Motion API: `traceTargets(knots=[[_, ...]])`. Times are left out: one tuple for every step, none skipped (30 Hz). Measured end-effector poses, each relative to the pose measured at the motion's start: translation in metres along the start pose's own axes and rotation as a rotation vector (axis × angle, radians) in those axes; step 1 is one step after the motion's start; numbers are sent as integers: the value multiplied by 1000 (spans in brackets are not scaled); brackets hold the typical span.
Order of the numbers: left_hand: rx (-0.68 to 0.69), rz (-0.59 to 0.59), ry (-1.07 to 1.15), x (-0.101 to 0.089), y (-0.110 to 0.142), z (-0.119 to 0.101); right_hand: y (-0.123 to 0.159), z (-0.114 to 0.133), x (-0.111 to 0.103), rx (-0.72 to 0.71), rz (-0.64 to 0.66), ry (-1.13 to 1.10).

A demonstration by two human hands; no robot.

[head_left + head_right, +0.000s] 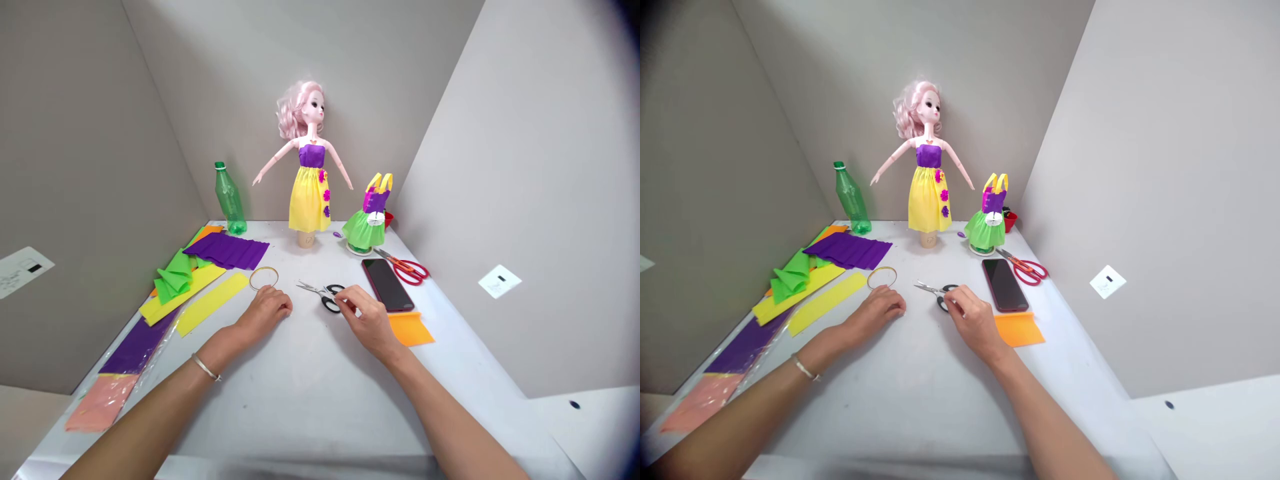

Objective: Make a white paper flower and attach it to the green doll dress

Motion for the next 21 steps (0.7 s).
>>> traceTargets(knots=[[14,-1,-28,0,0,-1,0,1,0,0,1,0],[29,-1,-58,-1,0,-1,0,1,0,1,1,-1],[44,0,-90,-1,-1,-1,0,1,0,2,1,-1],[61,2,-123,-1,-1,-2,0,1,0,2,2,-1],[81,6,-156,-2,-2,-2,0,1,0,3,2,-2],[103,12,-186,-2,-4,-3,0,1,1,3,3,-2],[127,21,-214,-2,-5,-4,0,0,1,3,5,-2],[152,32,-237,-2,-7,-6,0,0,2,4,7,-2],[175,45,-256,-2,-8,-8,0,-1,2,4,9,-3],[195,58,-269,-2,-10,-10,0,-1,2,6,10,-4],[210,71,-277,-2,-12,-12,0,-1,2,7,9,-5],[221,81,-279,-3,-14,-13,0,0,2,9,7,-7],[225,87,-275,-3,-16,-13,0,0,1,10,5,-9],[224,89,-265,-5,-18,-12,0,0,1,11,3,-11],[216,86,-249,-6,-18,-12,0,1,0,12,0,-12],[203,79,-228,-8,-19,-11,0,1,0,13,-2,-14],[185,68,-200,-10,-17,-12,0,1,0,12,-5,-17],[164,57,-167,-11,-15,-16,0,0,-1,11,-8,-21],[145,47,-128,-10,-10,-22,0,0,-1,12,-11,-26],[132,43,-83,-6,-4,-32,0,-1,-1,13,-14,-32],[132,47,-33,1,3,-47,0,-2,-1,16,-15,-39]])
Point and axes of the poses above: each hand's wrist, its own y-axis away from the middle knuckle, its own x-axis out of the palm, z = x × y, the point moved 1 cm from there along -y, towards the middle knuckle, and after that the axes turned 14 degrees about z, right-handed, at the moved point
